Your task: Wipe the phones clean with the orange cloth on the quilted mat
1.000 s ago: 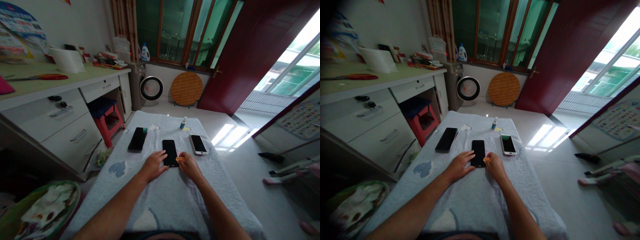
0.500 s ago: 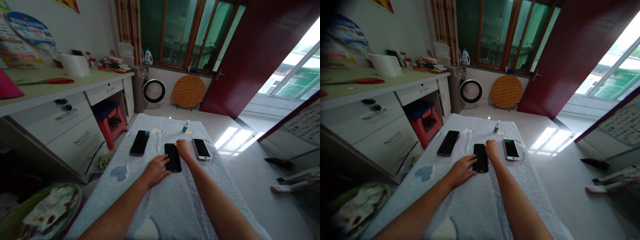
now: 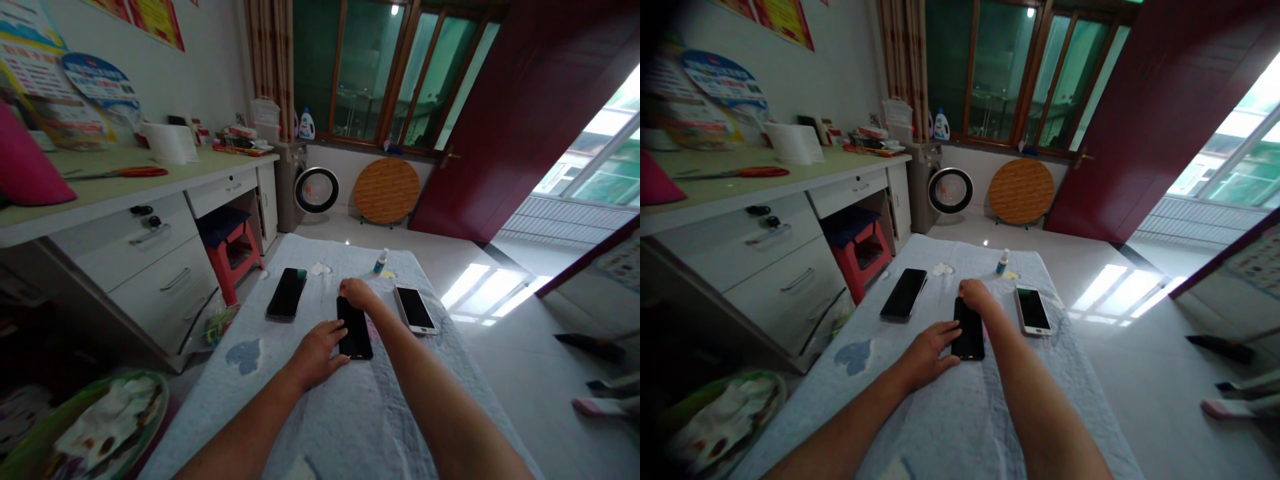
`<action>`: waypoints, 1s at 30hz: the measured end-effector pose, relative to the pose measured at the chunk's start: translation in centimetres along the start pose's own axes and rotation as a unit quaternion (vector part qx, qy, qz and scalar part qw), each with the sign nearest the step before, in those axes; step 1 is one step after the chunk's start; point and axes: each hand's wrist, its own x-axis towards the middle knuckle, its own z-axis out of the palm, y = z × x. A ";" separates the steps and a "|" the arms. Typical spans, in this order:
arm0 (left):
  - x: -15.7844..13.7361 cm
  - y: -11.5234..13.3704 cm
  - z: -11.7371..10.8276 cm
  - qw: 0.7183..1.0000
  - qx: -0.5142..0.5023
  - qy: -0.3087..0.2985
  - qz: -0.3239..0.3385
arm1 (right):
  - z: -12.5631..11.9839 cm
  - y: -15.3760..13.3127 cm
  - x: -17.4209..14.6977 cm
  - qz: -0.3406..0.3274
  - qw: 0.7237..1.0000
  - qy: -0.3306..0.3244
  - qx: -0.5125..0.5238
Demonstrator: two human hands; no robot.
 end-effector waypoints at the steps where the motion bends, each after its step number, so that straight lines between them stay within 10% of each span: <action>1: 0.0 0.0 0.0 1.000 -0.002 0.002 0.001 | 0.1 -0.3 0.1 -0.006 1.000 0.005 0.003; 19: -0.2 0.1 0.1 0.992 0.074 0.089 -0.051 | 1.0 -1.9 -7.2 -0.142 0.984 0.020 0.103; 30: -0.2 0.2 -0.2 0.998 0.068 -0.009 -0.005 | 0.9 -1.4 -13.5 -0.140 0.975 0.007 0.173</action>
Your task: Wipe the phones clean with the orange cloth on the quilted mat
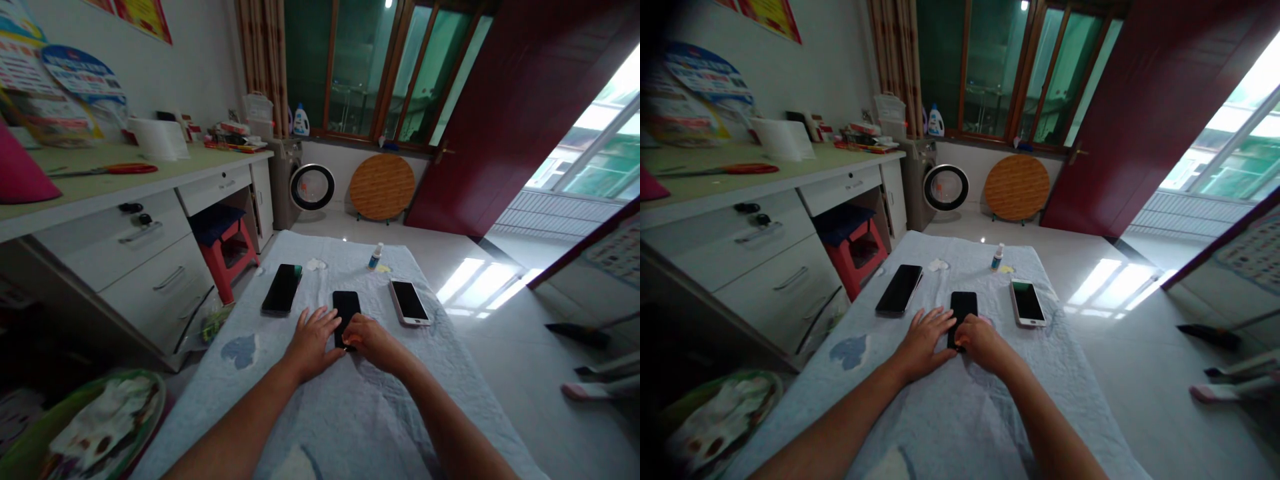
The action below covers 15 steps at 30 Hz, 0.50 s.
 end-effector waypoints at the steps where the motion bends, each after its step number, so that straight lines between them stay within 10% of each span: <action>1: 0.0 0.0 0.0 1.000 -0.002 -0.004 -0.003 | 0.0 0.3 0.0 0.013 1.000 0.006 0.003; 15: 0.1 0.1 -0.3 1.000 -0.012 -0.013 -0.003 | -1.1 4.3 8.1 0.139 0.979 0.094 -0.119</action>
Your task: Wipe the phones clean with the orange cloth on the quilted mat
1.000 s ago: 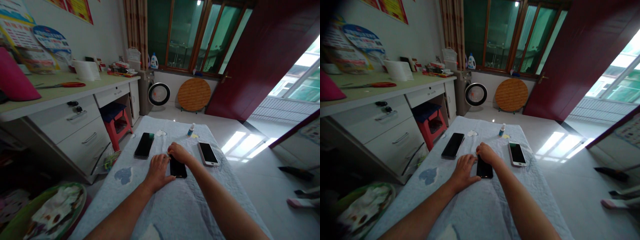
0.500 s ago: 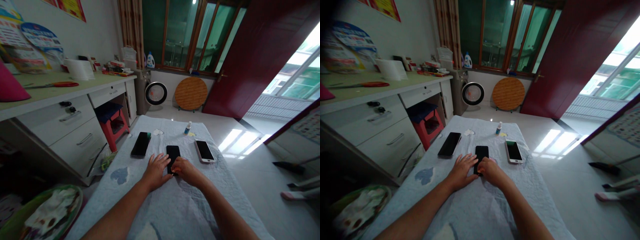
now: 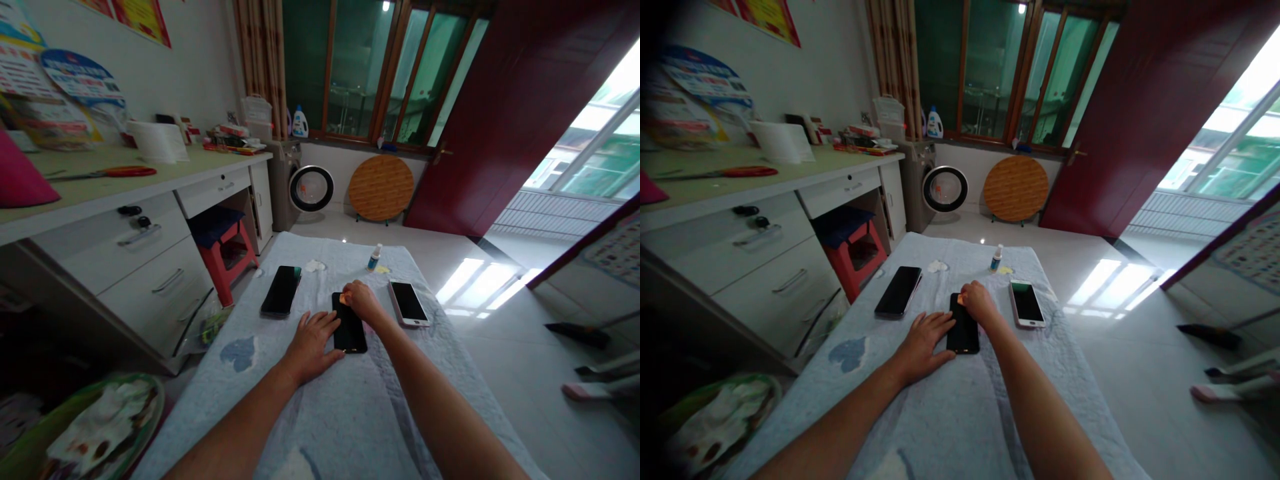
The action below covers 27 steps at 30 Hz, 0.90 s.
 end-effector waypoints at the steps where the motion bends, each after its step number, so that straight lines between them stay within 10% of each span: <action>1: 0.0 -0.1 0.1 1.000 0.001 0.001 0.001 | 0.1 0.0 0.4 0.006 1.000 0.005 -0.002; 27: -0.3 -0.1 0.6 0.998 0.012 0.057 -0.005 | -2.3 1.1 -7.4 0.093 0.985 -0.065 0.134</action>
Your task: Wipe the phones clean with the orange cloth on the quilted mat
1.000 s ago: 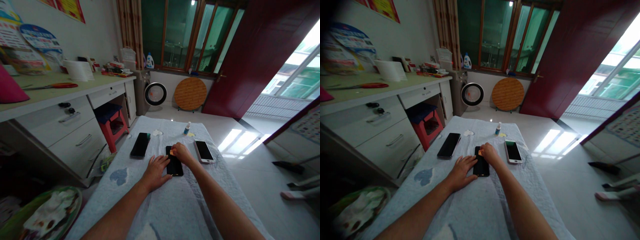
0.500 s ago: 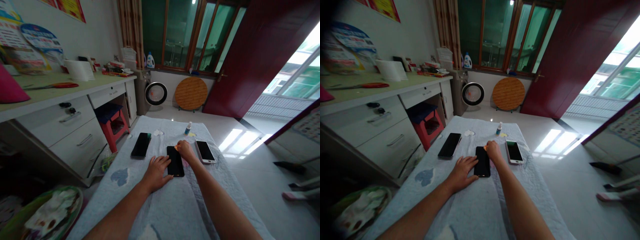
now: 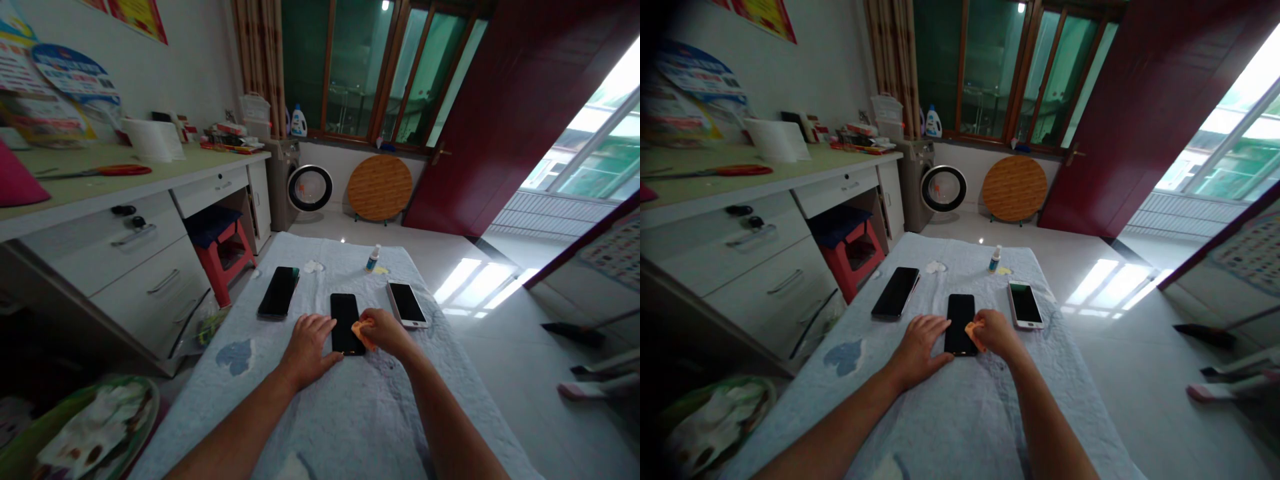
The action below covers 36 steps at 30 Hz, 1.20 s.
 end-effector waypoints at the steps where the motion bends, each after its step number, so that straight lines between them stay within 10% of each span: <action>1: 0.0 0.0 0.0 1.000 -0.003 0.002 0.003 | 0.2 0.1 0.0 0.004 1.000 0.006 0.017; 18: 0.4 0.5 0.0 0.999 0.012 0.040 0.009 | 2.5 1.4 0.4 0.052 0.915 0.064 0.394; 36: 0.6 1.0 -0.1 0.987 -0.121 0.108 -0.006 | 3.4 -1.0 -0.2 -0.064 0.884 0.062 0.458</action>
